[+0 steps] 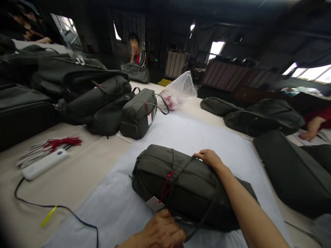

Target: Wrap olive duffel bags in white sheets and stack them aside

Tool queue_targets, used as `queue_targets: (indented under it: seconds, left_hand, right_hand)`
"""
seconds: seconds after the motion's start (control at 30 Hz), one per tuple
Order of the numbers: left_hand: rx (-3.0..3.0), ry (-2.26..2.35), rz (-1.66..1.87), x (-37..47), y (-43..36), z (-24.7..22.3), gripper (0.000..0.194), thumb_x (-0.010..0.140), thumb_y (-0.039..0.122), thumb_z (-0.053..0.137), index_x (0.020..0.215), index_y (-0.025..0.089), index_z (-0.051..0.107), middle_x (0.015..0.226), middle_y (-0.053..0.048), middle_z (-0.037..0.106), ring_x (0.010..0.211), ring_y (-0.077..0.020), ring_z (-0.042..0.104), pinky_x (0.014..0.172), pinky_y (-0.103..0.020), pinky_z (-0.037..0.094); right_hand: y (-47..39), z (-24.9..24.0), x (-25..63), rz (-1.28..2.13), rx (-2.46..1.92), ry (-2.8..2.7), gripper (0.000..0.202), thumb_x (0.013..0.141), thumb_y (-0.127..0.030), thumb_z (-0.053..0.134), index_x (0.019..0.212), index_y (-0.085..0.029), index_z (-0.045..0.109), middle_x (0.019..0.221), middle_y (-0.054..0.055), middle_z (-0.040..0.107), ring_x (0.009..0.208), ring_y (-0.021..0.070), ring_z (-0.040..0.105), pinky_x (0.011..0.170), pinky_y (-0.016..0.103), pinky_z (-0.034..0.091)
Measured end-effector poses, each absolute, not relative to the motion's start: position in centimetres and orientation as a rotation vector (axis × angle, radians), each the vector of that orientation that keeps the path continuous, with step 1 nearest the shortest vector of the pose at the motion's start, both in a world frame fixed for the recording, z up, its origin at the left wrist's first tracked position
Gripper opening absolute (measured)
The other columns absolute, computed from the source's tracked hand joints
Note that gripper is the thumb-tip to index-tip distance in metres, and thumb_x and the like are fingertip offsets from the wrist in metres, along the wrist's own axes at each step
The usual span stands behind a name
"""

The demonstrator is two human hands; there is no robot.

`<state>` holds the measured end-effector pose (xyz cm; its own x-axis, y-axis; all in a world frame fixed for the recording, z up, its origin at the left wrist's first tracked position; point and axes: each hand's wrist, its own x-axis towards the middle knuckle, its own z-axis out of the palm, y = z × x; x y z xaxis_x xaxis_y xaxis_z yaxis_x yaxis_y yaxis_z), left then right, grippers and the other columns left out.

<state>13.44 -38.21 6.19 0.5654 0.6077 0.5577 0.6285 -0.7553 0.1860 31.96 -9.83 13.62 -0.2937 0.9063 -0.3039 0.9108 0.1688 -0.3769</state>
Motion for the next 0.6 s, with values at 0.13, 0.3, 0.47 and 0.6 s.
queue_targets:
  seconds: [0.13,0.3,0.47,0.6]
  left_hand:
    - [-2.781,-1.01,-0.948,12.7,-38.3,6.0,0.024,0.092,0.036,0.057,0.074,0.021,0.055,0.05,0.007,0.056,0.044,-0.01,0.047,0.058,-0.028,0.036]
    - [-2.727,-1.063,-1.075,11.2,-38.9,6.1,0.033,0.095,0.048,0.051,0.077,0.021,0.055,0.052,0.006,0.056,0.044,-0.0102,0.048,0.057,-0.027,0.039]
    - [-2.66,-0.964,-1.249,10.9,-38.5,13.4,0.033,0.095,0.046,0.049,0.11,0.02,0.06,0.087,-0.004,0.071,0.075,-0.0158,0.065,0.068,-0.028,0.049]
    - [-2.643,-1.175,-0.975,11.6,-34.8,18.6,0.068,0.085,0.051,0.064,0.142,0.023,0.043,0.143,-0.013,0.052,0.134,-0.0352,0.043,0.115,-0.056,0.028]
  right_hand:
    - [-9.9,12.5,32.9,-1.047,1.823,2.251,0.047,0.069,-0.066,0.061,0.073,-0.021,0.072,0.067,0.003,0.067,0.067,0.0199,0.059,0.062,0.03,0.041]
    - [-10.7,13.3,32.7,-1.016,1.792,2.231,0.052,0.068,-0.07,0.062,0.07,-0.019,0.07,0.071,0.006,0.07,0.067,0.021,0.061,0.061,0.03,0.044]
    - [-11.8,15.7,31.0,-0.82,1.914,2.258,0.047,0.065,-0.065,0.071,0.064,-0.018,0.07,0.073,0.011,0.071,0.073,0.0249,0.065,0.065,0.033,0.046]
    - [-11.7,16.7,31.0,-0.885,1.975,2.25,0.045,0.058,-0.063,0.08,0.064,-0.02,0.072,0.076,0.008,0.072,0.079,0.0251,0.065,0.074,0.033,0.048]
